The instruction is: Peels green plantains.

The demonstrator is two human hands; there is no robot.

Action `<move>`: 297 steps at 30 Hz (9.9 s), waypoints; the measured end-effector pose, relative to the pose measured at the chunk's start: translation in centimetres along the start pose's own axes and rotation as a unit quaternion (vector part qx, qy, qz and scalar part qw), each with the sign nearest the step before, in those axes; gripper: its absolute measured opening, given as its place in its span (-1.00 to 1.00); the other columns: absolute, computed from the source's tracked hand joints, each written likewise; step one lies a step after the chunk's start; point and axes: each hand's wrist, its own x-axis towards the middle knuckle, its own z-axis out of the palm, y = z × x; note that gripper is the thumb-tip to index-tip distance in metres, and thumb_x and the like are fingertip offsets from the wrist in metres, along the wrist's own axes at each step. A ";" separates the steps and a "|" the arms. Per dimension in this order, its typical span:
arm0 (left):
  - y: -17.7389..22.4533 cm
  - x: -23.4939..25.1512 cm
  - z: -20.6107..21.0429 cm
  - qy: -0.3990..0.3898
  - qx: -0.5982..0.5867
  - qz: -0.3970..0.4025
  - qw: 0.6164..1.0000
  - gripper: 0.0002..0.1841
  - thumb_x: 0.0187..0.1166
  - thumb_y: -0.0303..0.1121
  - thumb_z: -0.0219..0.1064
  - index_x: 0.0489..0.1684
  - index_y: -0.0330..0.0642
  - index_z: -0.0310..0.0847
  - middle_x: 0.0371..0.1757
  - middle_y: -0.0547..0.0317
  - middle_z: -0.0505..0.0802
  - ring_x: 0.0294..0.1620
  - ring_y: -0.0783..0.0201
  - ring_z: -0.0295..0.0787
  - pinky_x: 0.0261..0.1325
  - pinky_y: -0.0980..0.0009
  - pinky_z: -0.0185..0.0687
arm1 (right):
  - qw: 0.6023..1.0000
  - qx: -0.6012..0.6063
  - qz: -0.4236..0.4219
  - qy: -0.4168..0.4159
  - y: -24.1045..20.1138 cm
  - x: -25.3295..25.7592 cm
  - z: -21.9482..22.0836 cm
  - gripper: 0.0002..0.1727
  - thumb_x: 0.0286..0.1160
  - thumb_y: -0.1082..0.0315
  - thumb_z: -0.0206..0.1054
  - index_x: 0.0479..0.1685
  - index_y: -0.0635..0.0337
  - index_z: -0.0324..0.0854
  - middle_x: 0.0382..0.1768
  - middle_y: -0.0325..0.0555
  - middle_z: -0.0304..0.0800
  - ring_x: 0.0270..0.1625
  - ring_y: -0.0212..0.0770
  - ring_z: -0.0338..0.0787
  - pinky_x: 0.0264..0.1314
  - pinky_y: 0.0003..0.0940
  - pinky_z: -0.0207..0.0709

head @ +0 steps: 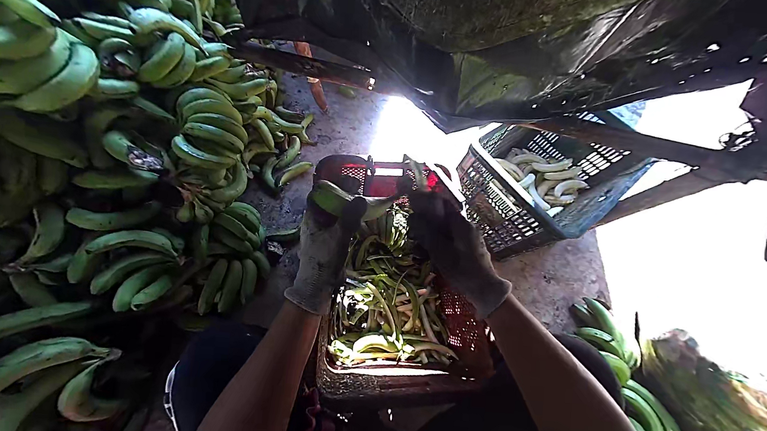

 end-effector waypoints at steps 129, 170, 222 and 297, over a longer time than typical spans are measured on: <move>0.2 1.0 -0.5 -0.110 -0.230 -0.225 0.941 -0.49 0.80 0.16 -0.18 0.16 0.05 0.60 -0.16 0.19 0.84 -0.40 0.37 0.77 -0.47 0.48 0.70 | 0.911 -0.244 -0.319 -0.091 2.8 -0.3 -2.1 -0.33 0.54 -0.35 0.16 0.66 -0.45 0.49 -0.07 -0.15 0.86 -0.03 -0.17 0.82 0.00 -0.09 0.70; -29.5 -11.8 1.9 -0.532 0.759 -0.218 0.306 -0.57 0.42 -0.15 0.34 0.17 -0.22 0.70 0.28 -0.24 0.78 0.38 -0.29 0.64 0.33 -0.31 0.50 | 0.959 -0.233 -0.125 0.106 3.6 1.0 -9.7 -0.50 0.51 0.18 0.35 0.49 -0.10 0.64 0.23 -0.16 0.82 0.21 -0.15 0.80 0.25 0.03 0.64; 1.8 -0.6 -0.3 -0.242 -0.036 -0.168 0.955 -0.59 0.79 0.07 0.06 0.41 0.16 0.59 -0.11 0.16 0.82 -0.31 0.35 0.76 -0.34 0.45 0.73 | 0.961 -0.248 -0.089 0.082 2.0 2.0 -4.9 -0.37 0.68 0.01 0.25 0.76 -0.17 0.35 0.22 0.19 0.74 0.13 0.22 0.79 0.07 0.36 0.62; -0.4 -0.8 1.6 -0.112 0.155 -0.036 0.981 -0.57 0.84 0.01 -0.08 0.45 0.07 0.50 0.03 0.16 0.75 -0.10 0.33 0.69 -0.11 0.28 0.67 | 0.937 -0.261 -0.226 0.052 2.2 1.4 -2.0 -0.36 0.54 -0.09 0.23 0.65 -0.22 0.52 0.08 0.09 0.80 0.09 0.09 0.79 0.08 0.15 0.63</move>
